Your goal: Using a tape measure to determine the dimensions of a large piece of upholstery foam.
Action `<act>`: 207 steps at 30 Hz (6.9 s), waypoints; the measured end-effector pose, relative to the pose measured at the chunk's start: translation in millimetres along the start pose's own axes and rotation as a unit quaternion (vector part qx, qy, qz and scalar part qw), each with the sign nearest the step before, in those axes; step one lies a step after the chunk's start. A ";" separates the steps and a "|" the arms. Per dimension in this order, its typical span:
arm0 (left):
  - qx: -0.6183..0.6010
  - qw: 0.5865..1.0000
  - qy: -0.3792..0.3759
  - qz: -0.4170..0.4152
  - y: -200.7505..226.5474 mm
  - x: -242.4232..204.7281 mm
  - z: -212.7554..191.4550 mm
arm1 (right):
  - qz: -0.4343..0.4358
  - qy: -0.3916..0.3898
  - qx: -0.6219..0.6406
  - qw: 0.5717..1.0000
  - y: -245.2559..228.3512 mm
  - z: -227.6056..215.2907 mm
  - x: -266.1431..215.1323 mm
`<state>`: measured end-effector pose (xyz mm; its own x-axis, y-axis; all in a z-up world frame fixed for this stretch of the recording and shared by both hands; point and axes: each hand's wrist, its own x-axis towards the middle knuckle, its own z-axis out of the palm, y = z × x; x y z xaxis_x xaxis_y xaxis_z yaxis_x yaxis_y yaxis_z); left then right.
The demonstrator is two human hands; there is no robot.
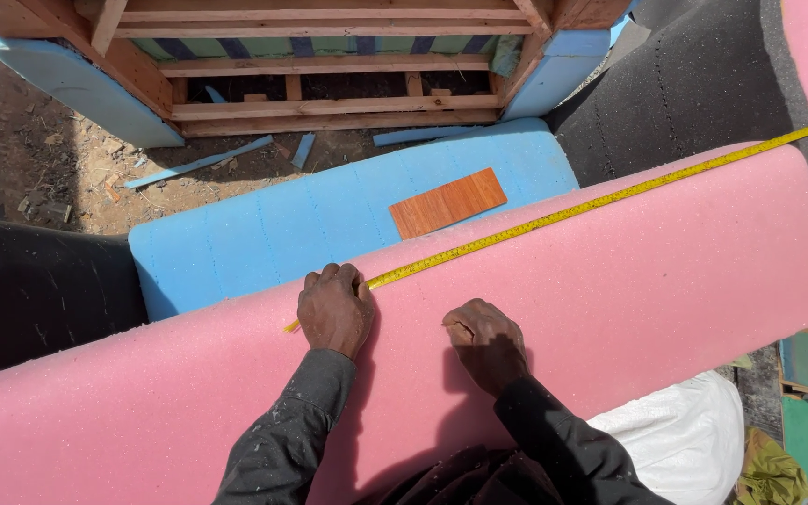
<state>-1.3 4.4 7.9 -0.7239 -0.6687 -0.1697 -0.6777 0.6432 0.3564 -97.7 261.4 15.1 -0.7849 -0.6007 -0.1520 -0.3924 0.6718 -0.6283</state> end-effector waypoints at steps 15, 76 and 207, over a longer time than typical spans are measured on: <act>0.019 1.000 0.013 -0.005 -1.7 -0.1 2.6 | 0.030 0.069 0.055 0.996 38.8 -25.1 -30.5; -0.059 0.993 0.084 0.061 2.0 -12.1 -1.6 | -0.064 0.132 0.096 0.985 -21.6 -15.6 68.3; -0.083 0.994 0.064 0.041 14.3 -3.9 -21.8 | -0.075 0.044 0.018 0.996 -10.7 -0.9 94.1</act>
<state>-5.3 8.1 33.6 -0.7462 -0.6654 -0.0203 -0.5794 0.6341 0.5121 -167.8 198.1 8.2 -0.7587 -0.6514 0.0122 -0.4919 0.5605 -0.6663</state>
